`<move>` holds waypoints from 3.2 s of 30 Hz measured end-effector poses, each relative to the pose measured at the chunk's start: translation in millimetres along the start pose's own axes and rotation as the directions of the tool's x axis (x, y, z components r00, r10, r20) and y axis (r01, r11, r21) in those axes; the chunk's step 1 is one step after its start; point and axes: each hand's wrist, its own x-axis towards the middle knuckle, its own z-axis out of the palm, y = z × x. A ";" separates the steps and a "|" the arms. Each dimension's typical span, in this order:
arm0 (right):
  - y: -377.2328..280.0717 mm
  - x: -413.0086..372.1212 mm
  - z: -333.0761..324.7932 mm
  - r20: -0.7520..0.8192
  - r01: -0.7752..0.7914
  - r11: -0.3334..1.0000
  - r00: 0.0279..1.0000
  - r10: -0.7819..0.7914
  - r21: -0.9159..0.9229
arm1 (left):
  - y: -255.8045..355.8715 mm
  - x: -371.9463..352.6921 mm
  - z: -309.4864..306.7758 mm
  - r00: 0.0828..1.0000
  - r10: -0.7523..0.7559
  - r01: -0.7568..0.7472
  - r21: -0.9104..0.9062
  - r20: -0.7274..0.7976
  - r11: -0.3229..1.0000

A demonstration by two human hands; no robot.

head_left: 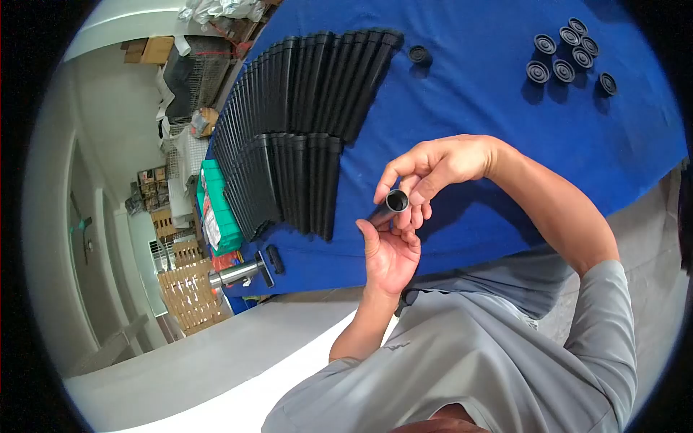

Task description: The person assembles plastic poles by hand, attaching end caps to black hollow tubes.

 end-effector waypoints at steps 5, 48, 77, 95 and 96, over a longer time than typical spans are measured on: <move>0.8 -1.2 -0.7 0.014 -0.024 1.000 1.000 0.024 0.004 | -3.9 -2.4 10.6 0.994 0.077 -0.066 0.131 -0.080 0.989; -25.5 -0.5 -58.7 -0.355 -0.797 -0.355 0.554 -0.753 -0.489 | 41.1 119.7 -4.7 0.934 0.046 -0.164 0.311 0.355 0.936; -7.8 4.2 -1.4 -0.742 -0.263 0.839 0.633 -0.222 -0.476 | 37.9 116.0 1.7 0.881 0.339 -0.432 0.268 0.330 0.861; 0.6 15.7 3.8 -0.625 -0.392 0.521 0.666 -0.407 -0.758 | 32.5 110.8 -2.4 0.902 0.362 -0.409 0.198 0.235 0.891; 2.2 15.5 4.5 -0.630 -0.389 0.531 0.658 -0.412 -0.753 | 30.1 109.8 -2.8 0.903 0.364 -0.406 0.176 0.227 0.897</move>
